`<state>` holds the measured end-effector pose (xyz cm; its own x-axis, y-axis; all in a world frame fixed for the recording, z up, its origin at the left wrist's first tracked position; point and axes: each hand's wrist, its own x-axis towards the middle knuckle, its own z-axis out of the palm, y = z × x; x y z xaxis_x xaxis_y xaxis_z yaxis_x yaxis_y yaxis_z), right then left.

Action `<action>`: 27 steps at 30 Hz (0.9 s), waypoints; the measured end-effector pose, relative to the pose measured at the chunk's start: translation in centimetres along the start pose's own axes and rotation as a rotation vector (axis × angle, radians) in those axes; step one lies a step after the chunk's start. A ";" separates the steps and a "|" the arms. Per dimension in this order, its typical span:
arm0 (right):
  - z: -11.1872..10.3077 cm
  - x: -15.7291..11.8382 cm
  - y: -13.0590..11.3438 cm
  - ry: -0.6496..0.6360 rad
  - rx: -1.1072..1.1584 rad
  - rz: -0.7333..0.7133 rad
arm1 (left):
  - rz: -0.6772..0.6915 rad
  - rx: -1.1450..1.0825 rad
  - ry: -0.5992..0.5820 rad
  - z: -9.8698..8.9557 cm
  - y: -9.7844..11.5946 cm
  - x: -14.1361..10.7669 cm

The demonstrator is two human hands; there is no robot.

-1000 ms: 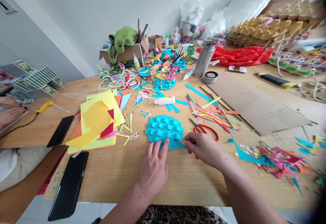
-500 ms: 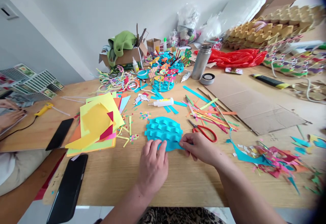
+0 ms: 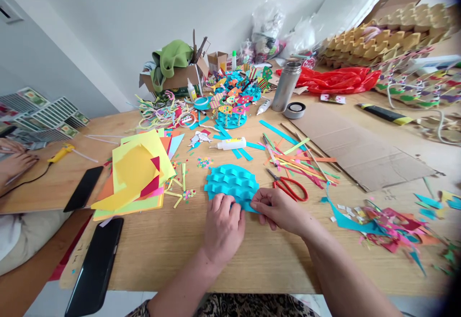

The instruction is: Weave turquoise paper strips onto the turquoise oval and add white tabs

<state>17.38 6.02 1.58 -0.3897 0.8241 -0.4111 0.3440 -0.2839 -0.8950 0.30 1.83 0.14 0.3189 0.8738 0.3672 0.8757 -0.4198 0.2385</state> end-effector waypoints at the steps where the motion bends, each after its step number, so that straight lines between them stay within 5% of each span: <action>1: 0.1 0.1 0.2 0.005 0.003 0.001 | 0.003 0.003 -0.001 0.0 0.0 0.0; 11: 1.1 -0.1 1.1 0.199 -0.277 -0.073 | 0.026 -0.016 -0.025 0.5 -0.2 -0.6; 27: 1.5 -0.1 0.4 0.283 -0.392 -0.024 | 0.195 0.123 -0.040 0.2 -0.1 -1.8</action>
<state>16.26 5.04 0.98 -0.1728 0.9445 -0.2794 0.6550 -0.1017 -0.7488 -0.31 0.37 -0.73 0.4987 0.7889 0.3590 0.8327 -0.5510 0.0540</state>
